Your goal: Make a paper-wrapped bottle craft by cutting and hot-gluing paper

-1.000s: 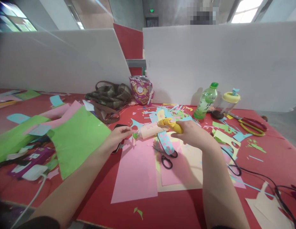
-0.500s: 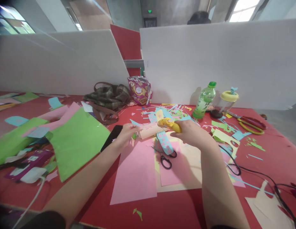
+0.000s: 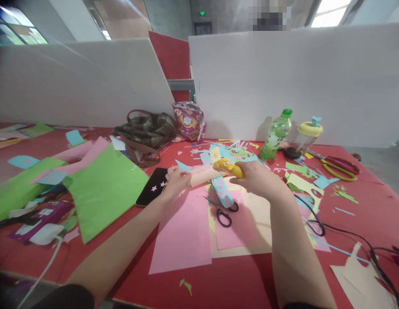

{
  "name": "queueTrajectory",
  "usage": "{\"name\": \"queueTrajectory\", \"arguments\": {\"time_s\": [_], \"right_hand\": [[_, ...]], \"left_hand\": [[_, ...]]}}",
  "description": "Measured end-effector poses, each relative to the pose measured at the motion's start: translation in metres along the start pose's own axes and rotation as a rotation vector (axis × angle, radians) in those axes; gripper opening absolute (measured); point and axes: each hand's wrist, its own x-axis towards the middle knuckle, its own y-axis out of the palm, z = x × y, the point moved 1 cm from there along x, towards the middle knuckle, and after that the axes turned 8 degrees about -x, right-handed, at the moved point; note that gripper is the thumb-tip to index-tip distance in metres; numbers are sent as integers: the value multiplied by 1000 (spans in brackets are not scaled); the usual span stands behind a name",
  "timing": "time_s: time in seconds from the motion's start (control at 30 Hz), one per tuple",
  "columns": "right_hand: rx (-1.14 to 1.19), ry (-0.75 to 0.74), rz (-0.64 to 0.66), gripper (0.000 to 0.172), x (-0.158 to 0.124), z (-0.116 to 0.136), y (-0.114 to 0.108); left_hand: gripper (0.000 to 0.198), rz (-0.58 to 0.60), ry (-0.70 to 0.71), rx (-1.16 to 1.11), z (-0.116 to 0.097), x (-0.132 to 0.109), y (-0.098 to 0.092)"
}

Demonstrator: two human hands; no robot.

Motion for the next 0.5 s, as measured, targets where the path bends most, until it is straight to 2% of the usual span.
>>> {"name": "queueTrajectory", "arguments": {"time_s": [0.13,0.27,0.33,0.5], "right_hand": [[3,-5,-6,20,0,0,0],[20,-10,-7,20,0,0,0],[29,-12,-6,19,-1,-1,0],[32,-2,5,19,-1,0,-1]], "left_hand": [[9,-69,-70,-49,1,2,2],[7,-111,-43,-71,5,5,-1],[12,-119,29,-60,7,4,-4],[20,-90,365,127,9,-1,-10]]}}
